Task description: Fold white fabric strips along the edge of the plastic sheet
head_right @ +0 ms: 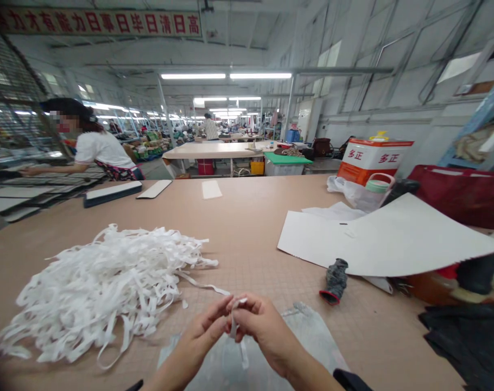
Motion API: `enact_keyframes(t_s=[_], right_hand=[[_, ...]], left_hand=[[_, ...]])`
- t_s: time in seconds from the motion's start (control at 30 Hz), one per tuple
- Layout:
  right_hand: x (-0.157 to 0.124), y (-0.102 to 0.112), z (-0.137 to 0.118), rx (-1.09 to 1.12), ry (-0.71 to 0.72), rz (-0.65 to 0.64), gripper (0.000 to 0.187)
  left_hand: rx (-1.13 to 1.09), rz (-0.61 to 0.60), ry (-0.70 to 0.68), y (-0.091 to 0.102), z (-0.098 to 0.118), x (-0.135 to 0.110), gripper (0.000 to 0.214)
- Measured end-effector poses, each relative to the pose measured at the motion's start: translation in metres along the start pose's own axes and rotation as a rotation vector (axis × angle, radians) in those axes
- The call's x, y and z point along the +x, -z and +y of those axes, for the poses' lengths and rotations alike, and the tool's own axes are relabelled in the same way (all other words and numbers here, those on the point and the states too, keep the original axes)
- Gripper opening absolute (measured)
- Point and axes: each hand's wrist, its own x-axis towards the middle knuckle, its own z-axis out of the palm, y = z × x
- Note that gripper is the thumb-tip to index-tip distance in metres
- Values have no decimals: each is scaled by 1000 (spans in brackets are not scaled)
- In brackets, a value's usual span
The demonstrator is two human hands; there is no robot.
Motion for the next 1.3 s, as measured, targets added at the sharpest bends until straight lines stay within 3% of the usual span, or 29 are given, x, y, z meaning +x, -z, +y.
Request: enact_keyframes(t_s=[0.23, 0.43, 0.53, 0.63, 0.77, 0.87, 0.97, 1.1, 1.3], right_hand=[[-1, -2, 11, -366, -64, -6, 31], [-2, -6, 14, -477, -68, -71, 32], [-5, 12, 7, -628, -104, -31, 33], [-11, 46, 0, -819, -112, 33, 29], [-18, 95, 9, -1045, -153, 84, 27], [-20, 116, 34, -1219, -137, 60, 23], [-18, 125, 60, -1337, -108, 77, 22], [-11, 127, 77, -1430, -105, 127, 22], [-5, 130, 80, -1533, -134, 154, 23]], left_hand=[[-114, 157, -109, -15, 1, 1, 23], [-565, 258, 142, -14, -5, -3, 23], [-706, 370, 191, -1, -8, -5, 27], [-694, 501, 199, 20, -17, -11, 30], [-517, 514, 318, 45, -50, -30, 31], [-76, 410, 381, 52, -79, -43, 27], [295, 335, 350, 54, -100, -48, 22], [478, 348, 317, 54, -111, -46, 13], [673, 315, 363, 53, -112, -40, 12]])
